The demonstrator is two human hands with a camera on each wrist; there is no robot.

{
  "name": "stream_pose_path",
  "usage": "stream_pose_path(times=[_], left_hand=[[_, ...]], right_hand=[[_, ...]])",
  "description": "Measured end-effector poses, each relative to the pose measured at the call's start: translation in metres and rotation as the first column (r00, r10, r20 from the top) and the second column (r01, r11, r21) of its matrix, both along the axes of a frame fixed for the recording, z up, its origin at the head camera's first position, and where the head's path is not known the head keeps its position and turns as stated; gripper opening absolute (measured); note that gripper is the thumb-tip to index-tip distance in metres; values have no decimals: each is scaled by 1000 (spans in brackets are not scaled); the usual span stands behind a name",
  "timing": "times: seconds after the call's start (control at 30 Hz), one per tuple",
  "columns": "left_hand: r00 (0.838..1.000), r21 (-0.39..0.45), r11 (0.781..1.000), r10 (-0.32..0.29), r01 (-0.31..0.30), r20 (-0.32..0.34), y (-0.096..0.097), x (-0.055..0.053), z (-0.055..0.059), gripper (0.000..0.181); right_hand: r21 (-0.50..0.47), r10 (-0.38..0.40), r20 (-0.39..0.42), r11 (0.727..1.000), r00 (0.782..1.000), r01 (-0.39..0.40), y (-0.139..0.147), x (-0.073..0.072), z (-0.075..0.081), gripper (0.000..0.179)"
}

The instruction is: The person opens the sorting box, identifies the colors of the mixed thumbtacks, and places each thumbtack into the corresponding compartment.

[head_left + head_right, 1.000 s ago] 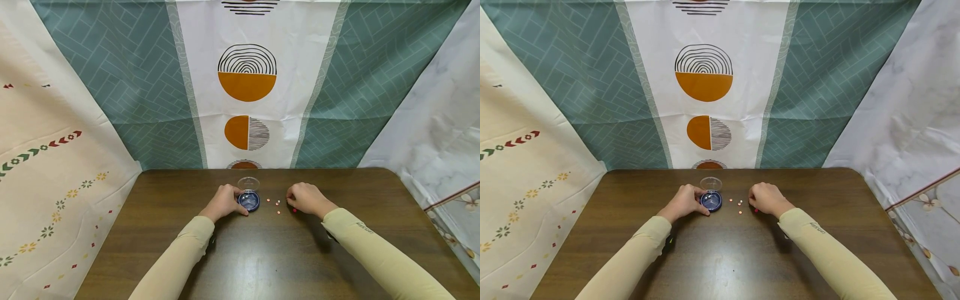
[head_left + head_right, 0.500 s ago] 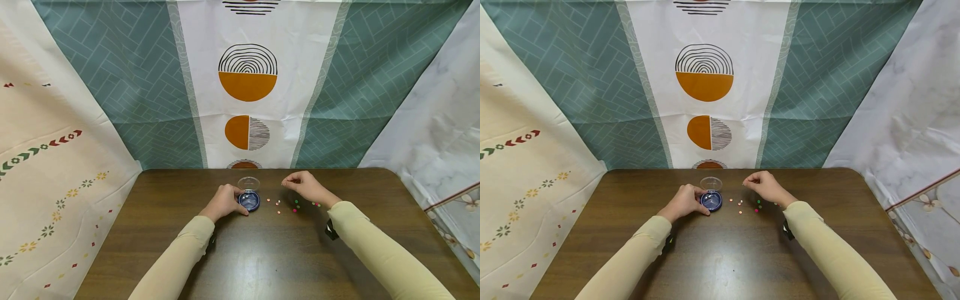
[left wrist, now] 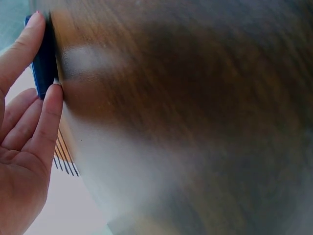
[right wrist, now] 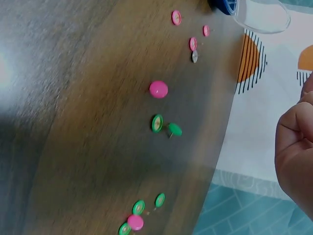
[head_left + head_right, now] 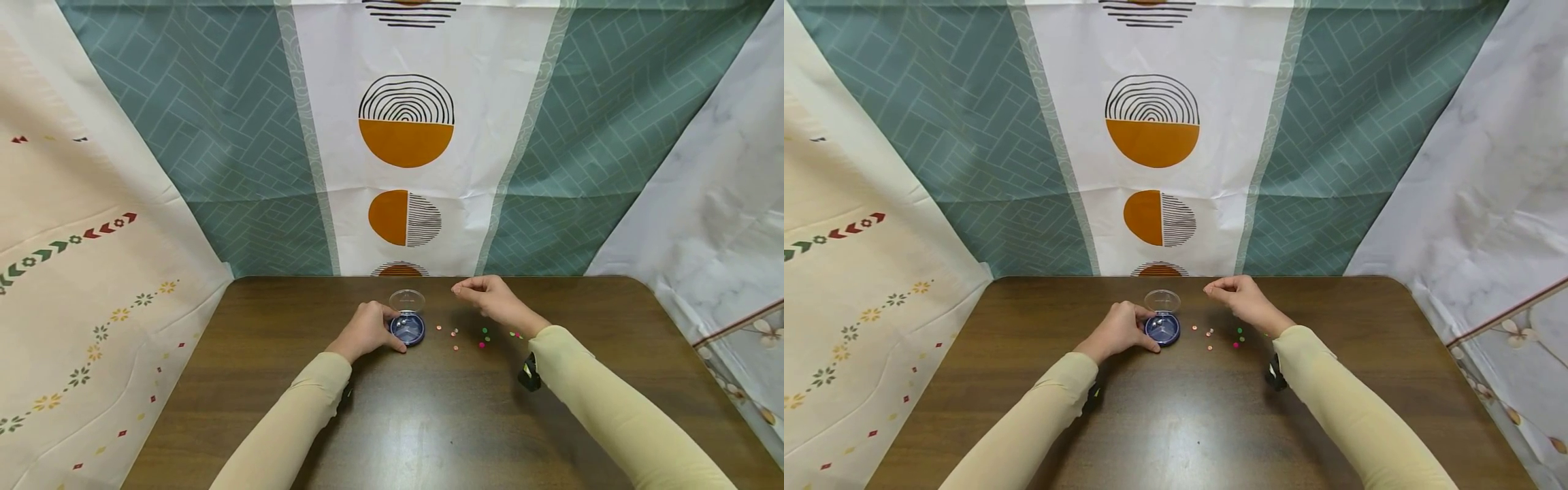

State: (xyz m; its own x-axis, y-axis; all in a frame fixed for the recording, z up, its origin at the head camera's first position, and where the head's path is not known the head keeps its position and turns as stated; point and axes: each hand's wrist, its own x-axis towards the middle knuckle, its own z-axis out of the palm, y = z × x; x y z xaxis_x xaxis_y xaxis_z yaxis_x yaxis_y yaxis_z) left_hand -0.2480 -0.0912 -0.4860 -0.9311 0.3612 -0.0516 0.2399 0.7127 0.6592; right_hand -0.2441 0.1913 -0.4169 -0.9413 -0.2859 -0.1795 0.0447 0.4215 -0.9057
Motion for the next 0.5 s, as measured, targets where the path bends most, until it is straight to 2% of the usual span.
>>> stream_pose_path(times=[0.1, 0.33, 0.5], left_hand=[[1000, 2, 1000, -5, 5, 6, -1, 0, 0, 74], [1000, -5, 1000, -6, 6, -13, -1, 0, 1, 74], [1000, 7, 1000, -20, 20, -13, -1, -1, 1, 75]], right_hand=[[-6, 7, 6, 1000, 1000, -7, -9, 5, 10, 29], [9, -4, -47, 1000, 999, 4, -19, -8, -12, 34], [42, 9, -65, 999, 998, -7, -33, -7, -13, 31]])
